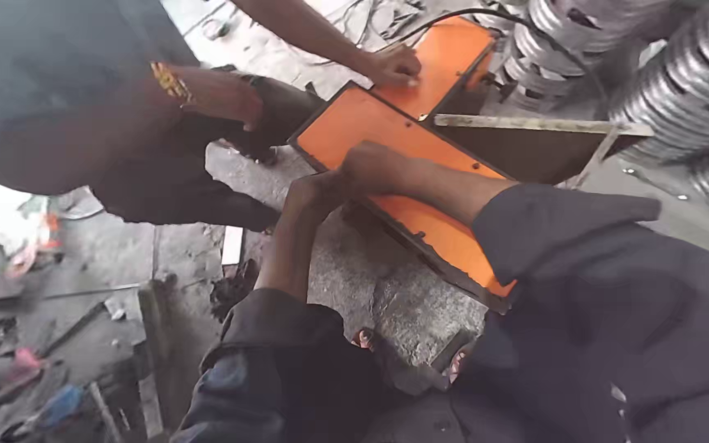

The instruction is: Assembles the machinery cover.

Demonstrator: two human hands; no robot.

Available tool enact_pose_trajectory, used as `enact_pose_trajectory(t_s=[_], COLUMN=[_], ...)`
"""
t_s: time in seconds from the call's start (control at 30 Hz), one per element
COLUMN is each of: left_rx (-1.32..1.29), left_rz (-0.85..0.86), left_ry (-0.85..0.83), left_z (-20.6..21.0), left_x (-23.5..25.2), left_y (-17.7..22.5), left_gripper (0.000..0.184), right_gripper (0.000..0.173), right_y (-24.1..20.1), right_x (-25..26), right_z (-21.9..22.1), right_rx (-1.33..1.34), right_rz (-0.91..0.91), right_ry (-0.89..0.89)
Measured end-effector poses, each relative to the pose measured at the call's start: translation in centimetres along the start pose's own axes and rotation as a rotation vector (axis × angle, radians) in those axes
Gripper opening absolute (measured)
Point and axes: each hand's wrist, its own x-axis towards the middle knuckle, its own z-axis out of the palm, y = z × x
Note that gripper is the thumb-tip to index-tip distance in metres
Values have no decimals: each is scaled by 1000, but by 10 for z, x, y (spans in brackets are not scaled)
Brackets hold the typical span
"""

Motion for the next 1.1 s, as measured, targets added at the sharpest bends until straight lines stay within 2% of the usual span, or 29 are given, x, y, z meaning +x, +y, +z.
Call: enact_pose_trajectory(t_s=[0.23, 0.4, 0.57, 0.7, 0.8, 1.0, 1.1], left_rx=[-104, -150, -116, -108, -97, -131, -180], left_rz=[-46, -73, -106, -125, -139, -113, -135], left_ry=[-11, 24, 26, 61, 102, 19, 6], left_z=[1, 2, 3, 6, 9, 6, 4], left_x=[4, 7, 5, 4, 3, 0, 7], left_y=[2, 4, 9, 12, 14, 12, 9], left_gripper=[30, 28, 34, 35, 35, 29, 32], right_gripper=[17, 16, 20, 27, 32, 27, 26], right_y=[4, -2, -5, -2, -5, -6, -6], right_x=[25, 26, 17, 9, 5, -3, -6], right_z=[-22, -25, -14, -2, 5, 25, 34], right_rx=[-57, 5, 91, 154, 142, -27, -12], right_rz=[-48, 50, 196, 224, 214, 98, 106], right_ry=[-160, -204, -139, -55, 1, 86, 181])
